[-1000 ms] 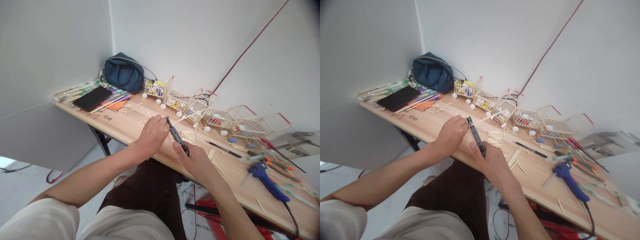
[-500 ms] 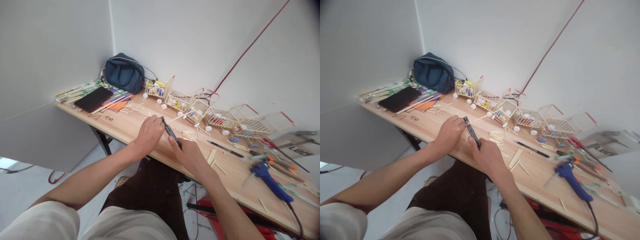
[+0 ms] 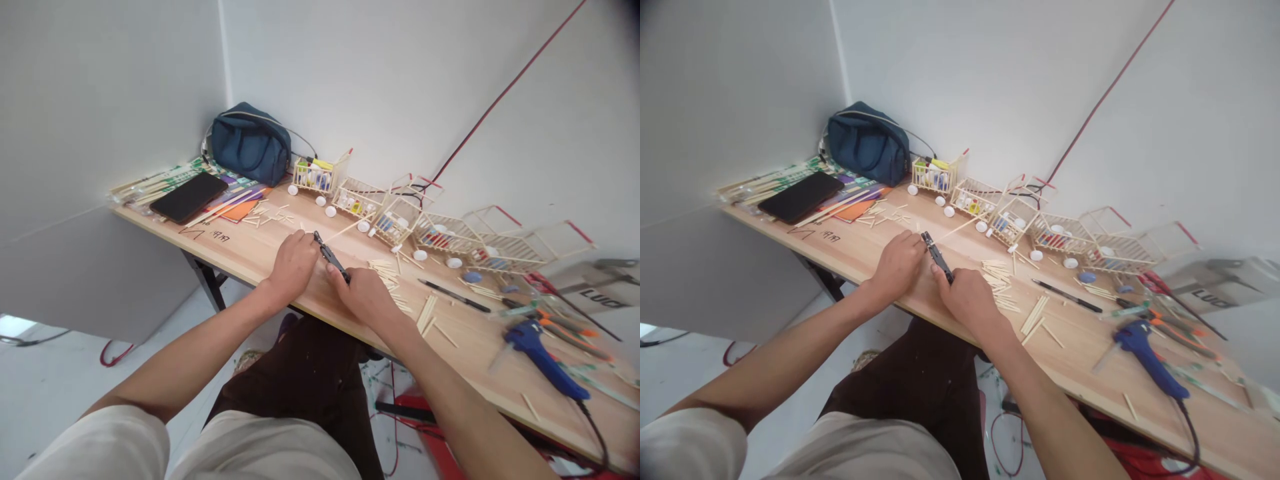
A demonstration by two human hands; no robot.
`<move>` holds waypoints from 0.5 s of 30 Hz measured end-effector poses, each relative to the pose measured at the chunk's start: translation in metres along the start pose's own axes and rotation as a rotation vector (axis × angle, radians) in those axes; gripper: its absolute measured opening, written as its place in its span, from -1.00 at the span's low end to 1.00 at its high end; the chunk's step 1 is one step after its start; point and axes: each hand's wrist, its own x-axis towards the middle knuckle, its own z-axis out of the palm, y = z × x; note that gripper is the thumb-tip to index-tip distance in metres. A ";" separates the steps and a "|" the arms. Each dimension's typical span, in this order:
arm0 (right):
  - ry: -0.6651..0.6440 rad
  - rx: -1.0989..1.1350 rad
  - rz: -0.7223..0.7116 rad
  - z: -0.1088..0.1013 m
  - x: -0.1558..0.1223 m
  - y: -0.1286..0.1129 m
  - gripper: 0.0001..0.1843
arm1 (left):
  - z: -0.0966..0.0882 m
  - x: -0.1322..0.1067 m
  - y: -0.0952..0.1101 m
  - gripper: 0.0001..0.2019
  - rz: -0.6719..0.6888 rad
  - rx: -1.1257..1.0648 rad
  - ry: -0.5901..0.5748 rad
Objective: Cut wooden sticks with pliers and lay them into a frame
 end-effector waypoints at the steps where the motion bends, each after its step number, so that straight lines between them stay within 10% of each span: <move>1: -0.006 -0.013 0.001 0.000 0.001 -0.001 -0.23 | 0.002 -0.001 -0.001 -0.80 -0.008 -0.002 -0.006; 15: -0.012 -0.074 -0.012 0.000 0.005 -0.009 -0.24 | 0.012 -0.008 -0.006 -0.81 -0.070 -0.038 -0.020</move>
